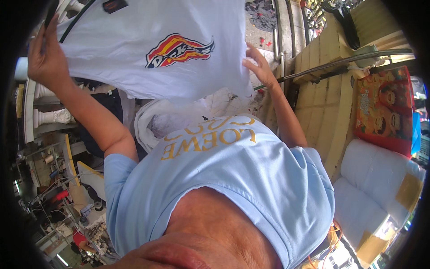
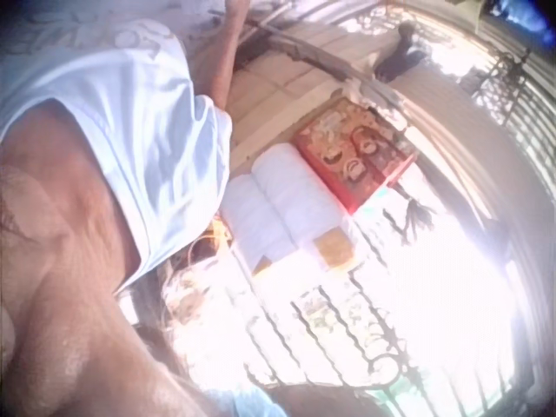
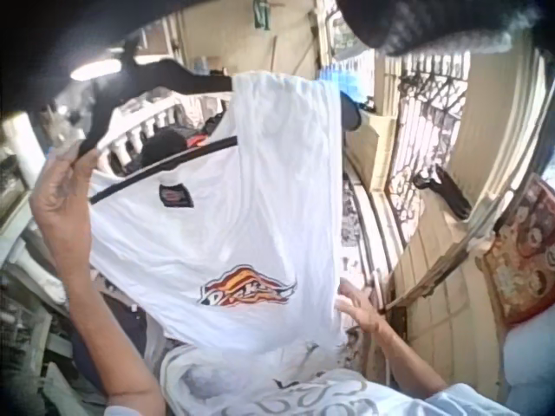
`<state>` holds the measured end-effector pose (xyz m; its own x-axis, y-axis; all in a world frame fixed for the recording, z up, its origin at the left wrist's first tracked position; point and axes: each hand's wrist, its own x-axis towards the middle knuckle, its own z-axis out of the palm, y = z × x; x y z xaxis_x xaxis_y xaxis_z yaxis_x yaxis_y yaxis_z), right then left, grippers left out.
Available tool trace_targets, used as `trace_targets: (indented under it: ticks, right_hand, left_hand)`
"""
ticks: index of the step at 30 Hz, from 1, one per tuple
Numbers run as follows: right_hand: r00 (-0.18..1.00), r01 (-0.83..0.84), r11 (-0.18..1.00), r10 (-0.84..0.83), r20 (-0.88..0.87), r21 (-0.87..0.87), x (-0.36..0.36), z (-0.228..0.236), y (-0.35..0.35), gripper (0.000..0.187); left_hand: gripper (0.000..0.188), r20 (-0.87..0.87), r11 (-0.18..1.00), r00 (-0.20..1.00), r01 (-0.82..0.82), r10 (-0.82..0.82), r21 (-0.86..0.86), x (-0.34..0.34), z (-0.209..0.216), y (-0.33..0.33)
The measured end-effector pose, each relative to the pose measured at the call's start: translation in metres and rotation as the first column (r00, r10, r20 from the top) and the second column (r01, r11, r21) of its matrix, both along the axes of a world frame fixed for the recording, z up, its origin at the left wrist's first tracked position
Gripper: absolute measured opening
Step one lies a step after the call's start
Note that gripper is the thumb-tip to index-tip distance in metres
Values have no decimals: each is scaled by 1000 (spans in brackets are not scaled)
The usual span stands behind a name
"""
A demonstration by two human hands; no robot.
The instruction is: The person takes white tank tops from a plastic bag, places them on black plastic hangers, and hangs them onto a metal rack using a long reach pole in a garment workshop.
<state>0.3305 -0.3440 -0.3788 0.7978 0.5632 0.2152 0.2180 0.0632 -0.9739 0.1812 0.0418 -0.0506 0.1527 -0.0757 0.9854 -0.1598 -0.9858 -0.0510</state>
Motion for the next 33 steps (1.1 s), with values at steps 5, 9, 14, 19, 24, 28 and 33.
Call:
trace_targets:
  ticks: [5, 9, 14, 19, 24, 28, 33]
  right_hand:
    - [991, -27, 994, 12, -131, -110, -10, 20, 14, 25]
    - [998, -59, 995, 59, -5, 74, -18, 48, 37, 33]
    - [946, -153, 987, 161, 281, -51, -46, 116, 88, 43]
    - [785, -312, 897, 428, 447, -312, -38, 90, 92, 34]
    - [800, -115, 904, 330, 500, -412, -59, 112, 67, 30]
    - [916, -112, 973, 179, 359, -201, -59, 126, 43, 28]
    - [887, 164, 979, -91, -453, 123, -48, 61, -13, 55]
  left_hand:
    - [14, -62, 984, 983, -173, 175, 39, -39, 7, 30]
    - [11, -130, 956, 948, -293, 291, -1, -66, 7, 55]
    - [12, -69, 983, 983, -172, 168, -60, -73, 0, 46]
    - [12, -107, 976, 970, -217, 218, 19, -81, 1, 54]
    - [17, -108, 928, 925, -351, 365, 129, -118, 16, 82]
    - [13, -145, 945, 935, -308, 322, 112, -142, 34, 99]
    - [17, -189, 887, 867, -456, 460, 67, -164, 36, 62]
